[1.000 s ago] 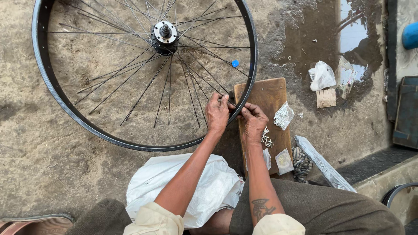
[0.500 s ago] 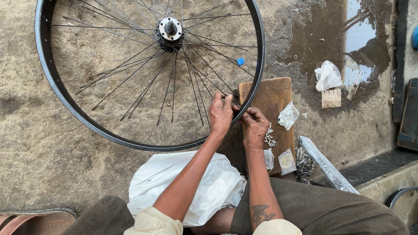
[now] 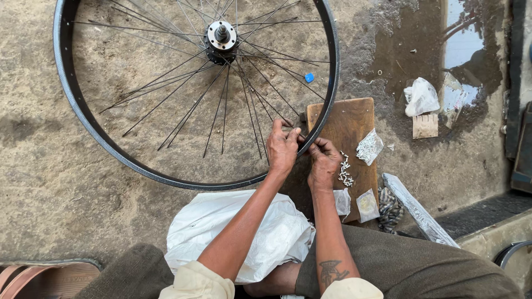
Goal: The person sits on the ground lacing a bicycle wheel, threading spokes through the hub and inserting them into the rim holes one at a time, taking new spokes from a small wooden board beside them and turning the wheel as they work around it.
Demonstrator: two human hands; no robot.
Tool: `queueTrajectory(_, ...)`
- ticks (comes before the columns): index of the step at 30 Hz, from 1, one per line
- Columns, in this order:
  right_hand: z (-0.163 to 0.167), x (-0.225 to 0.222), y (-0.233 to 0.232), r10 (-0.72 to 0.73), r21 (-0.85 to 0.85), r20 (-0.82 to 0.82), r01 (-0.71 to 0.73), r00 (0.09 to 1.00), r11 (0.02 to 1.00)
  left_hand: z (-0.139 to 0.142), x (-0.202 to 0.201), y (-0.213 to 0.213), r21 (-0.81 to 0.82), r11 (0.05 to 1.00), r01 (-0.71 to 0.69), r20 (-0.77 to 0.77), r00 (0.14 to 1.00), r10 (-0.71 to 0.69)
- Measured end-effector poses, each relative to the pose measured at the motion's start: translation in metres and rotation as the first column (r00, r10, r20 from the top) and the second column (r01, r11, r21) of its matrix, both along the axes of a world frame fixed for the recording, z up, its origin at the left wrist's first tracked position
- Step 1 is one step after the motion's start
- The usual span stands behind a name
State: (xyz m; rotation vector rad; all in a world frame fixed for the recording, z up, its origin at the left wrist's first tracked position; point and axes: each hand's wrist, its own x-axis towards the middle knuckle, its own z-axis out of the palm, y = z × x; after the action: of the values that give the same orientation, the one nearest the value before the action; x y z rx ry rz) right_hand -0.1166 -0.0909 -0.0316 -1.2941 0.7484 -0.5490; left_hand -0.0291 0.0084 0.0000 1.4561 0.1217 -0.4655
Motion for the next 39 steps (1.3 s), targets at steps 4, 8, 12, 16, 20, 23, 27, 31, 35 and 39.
queueTrajectory(4,0.004,0.011,-0.001,-0.059,0.135,0.038,0.054,0.998,0.989,0.001,0.000,0.000,0.052,0.998,0.041,-0.052,0.998,-0.038)
queueTrajectory(8,0.008,0.014,0.003,-0.054,0.102,0.055,0.048,0.997,0.994,-0.001,0.002,-0.002,0.097,0.995,0.020,0.051,0.998,-0.025)
queueTrajectory(12,0.012,0.009,0.004,-0.052,0.102,0.097,0.042,0.994,0.994,-0.001,0.006,-0.007,0.036,0.998,0.051,-0.035,0.998,-0.050)
queueTrajectory(16,0.015,0.014,-0.006,-0.013,0.126,0.079,0.003,0.997,0.992,0.003,0.012,-0.012,-0.023,0.999,0.036,-0.057,0.998,-0.037)
queueTrajectory(20,0.017,0.015,-0.014,0.056,0.157,0.098,-0.071,0.994,0.985,0.006,0.012,-0.014,-0.023,0.999,0.024,-0.065,0.998,-0.026)
queueTrajectory(23,0.018,0.013,-0.019,0.119,0.180,0.100,-0.136,0.988,0.974,0.005,0.010,-0.014,0.000,1.000,0.020,-0.031,0.999,-0.020)
queueTrajectory(27,0.018,0.011,-0.021,0.140,0.209,0.088,-0.156,0.986,0.965,0.001,0.006,-0.013,0.046,0.999,0.024,0.031,0.999,-0.025)
queueTrajectory(31,0.019,0.009,-0.020,0.161,0.231,0.123,-0.186,0.979,0.955,-0.002,0.004,-0.011,0.058,0.997,0.044,0.021,0.999,-0.045)
queueTrajectory(35,0.022,0.008,-0.019,0.166,0.199,0.095,-0.182,0.981,0.963,-0.003,0.005,-0.012,0.070,0.996,0.049,-0.006,0.999,-0.048)
queueTrajectory(39,0.024,0.009,-0.020,0.169,0.227,0.106,-0.189,0.980,0.955,-0.003,0.004,-0.013,0.033,0.999,0.031,-0.018,0.999,-0.030)
